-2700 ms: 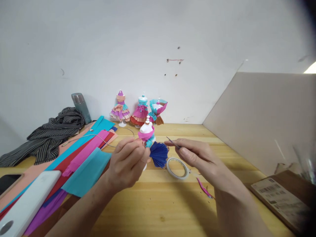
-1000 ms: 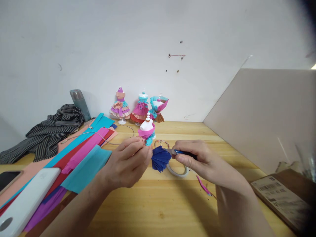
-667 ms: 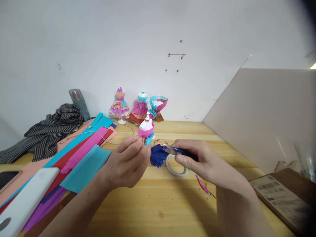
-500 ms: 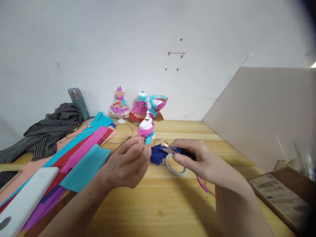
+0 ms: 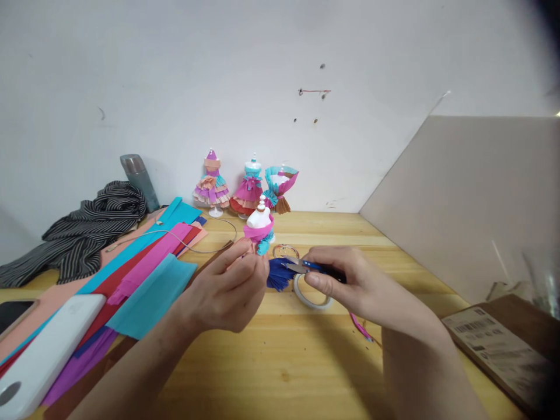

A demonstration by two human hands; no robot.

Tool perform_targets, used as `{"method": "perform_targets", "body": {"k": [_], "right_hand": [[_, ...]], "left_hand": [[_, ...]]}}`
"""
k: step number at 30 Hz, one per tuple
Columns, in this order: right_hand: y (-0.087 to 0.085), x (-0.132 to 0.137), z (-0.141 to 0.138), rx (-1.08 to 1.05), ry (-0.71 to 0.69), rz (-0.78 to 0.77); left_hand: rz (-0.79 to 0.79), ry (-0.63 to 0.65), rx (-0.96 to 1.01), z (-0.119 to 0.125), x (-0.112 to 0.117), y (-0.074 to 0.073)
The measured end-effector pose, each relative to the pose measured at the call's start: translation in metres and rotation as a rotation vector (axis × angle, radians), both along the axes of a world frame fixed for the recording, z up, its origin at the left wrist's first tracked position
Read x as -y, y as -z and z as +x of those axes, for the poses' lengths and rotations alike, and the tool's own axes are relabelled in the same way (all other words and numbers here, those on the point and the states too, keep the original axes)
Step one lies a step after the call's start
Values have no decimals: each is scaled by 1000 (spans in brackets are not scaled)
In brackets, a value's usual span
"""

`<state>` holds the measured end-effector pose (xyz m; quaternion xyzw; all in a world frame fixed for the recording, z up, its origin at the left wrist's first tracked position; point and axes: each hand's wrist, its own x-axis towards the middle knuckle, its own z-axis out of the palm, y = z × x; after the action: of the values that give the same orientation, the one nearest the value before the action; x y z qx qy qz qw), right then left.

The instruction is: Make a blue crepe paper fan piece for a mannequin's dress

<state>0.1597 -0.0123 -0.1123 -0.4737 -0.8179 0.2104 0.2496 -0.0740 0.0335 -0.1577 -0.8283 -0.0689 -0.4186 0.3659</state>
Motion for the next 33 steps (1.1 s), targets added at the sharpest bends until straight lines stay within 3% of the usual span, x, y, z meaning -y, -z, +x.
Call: {"method": "perform_targets", "body": {"k": [22,25,29,33], "right_hand": [[1,-3,-2,-131,-74,23],[1,-3,0,-215,-13,-11],[2,-4,3,-333,118,-27],[2,-6,2,-326,103,-70]], "left_hand": [[-27,6,7,1,0,-1],[-43,23,34,2,-1,-1],[-209,55,144,4,-4,2],[-393,119,233,6,-5,4]]}}
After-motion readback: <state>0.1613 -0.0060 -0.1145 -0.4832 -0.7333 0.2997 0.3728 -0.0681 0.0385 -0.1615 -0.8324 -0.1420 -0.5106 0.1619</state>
